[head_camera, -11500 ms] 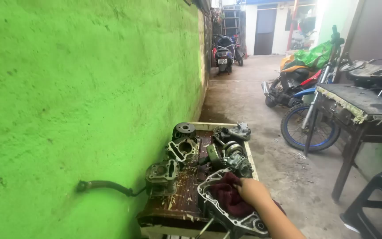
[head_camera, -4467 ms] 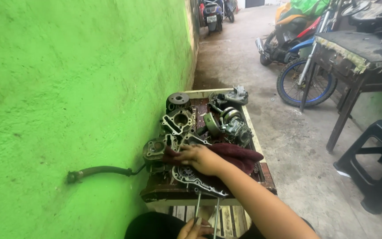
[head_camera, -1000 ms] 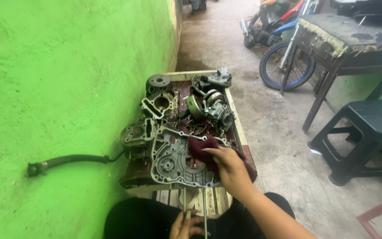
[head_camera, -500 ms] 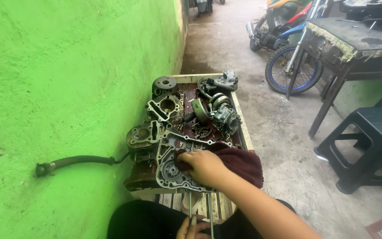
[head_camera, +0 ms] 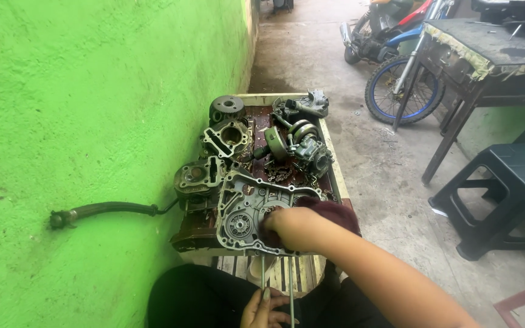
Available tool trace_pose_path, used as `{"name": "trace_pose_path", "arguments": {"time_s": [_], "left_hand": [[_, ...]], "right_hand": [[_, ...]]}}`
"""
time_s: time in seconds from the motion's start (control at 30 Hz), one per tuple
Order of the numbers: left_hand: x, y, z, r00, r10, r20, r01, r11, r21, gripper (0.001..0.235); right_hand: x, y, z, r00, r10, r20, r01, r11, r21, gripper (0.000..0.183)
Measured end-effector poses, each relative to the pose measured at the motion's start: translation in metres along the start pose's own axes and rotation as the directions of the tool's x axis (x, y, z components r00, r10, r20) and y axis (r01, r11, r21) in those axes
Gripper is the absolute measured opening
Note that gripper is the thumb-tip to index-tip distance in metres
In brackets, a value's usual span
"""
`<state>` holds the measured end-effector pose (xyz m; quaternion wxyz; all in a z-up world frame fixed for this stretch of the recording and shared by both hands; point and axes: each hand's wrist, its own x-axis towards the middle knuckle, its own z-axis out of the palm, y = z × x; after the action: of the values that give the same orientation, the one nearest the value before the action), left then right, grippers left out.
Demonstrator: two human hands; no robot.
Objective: Cleaning and inspecting motorcycle engine components using a cloth and a thin metal rod
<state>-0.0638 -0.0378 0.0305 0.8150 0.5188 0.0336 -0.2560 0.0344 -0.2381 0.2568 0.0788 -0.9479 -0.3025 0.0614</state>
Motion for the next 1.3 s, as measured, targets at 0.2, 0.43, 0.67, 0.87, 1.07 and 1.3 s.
{"name": "trace_pose_path", "arguments": {"time_s": [0.2,0.43,0.67,0.87,1.07,1.3], "left_hand": [[0.001,0.002,0.004,1.000,-0.001,0.031,0.001,1.000,0.007,0.039],[-0.017,0.028,0.027,0.999,0.015,-0.031,-0.012,0.996,0.091,0.036],[0.006,0.012,0.017,0.998,0.022,-0.060,-0.008,0.976,0.219,0.038],[0.010,0.042,0.040,0.998,0.054,-0.014,-0.047,0.949,0.311,0.037],[-0.014,0.088,0.072,0.987,-0.107,-0.119,0.130,0.969,0.212,0.037],[0.002,0.061,0.052,0.987,-0.112,-0.112,0.133,0.971,0.197,0.039]], "right_hand": [[-0.018,-0.028,-0.021,0.953,0.294,0.074,-0.250,0.901,-0.354,0.014],[-0.022,-0.018,-0.043,0.923,0.317,0.216,-0.302,0.948,-0.102,0.026],[-0.038,-0.022,-0.128,0.690,0.308,-0.655,-0.159,0.948,0.277,0.038],[0.010,-0.019,-0.169,-0.070,0.358,-0.931,0.637,0.735,0.234,0.031],[0.074,-0.021,-0.158,0.314,0.143,-0.939,0.440,0.854,0.277,0.034],[0.050,0.077,-0.092,0.692,0.489,-0.531,-0.252,0.853,0.457,0.027]]}}
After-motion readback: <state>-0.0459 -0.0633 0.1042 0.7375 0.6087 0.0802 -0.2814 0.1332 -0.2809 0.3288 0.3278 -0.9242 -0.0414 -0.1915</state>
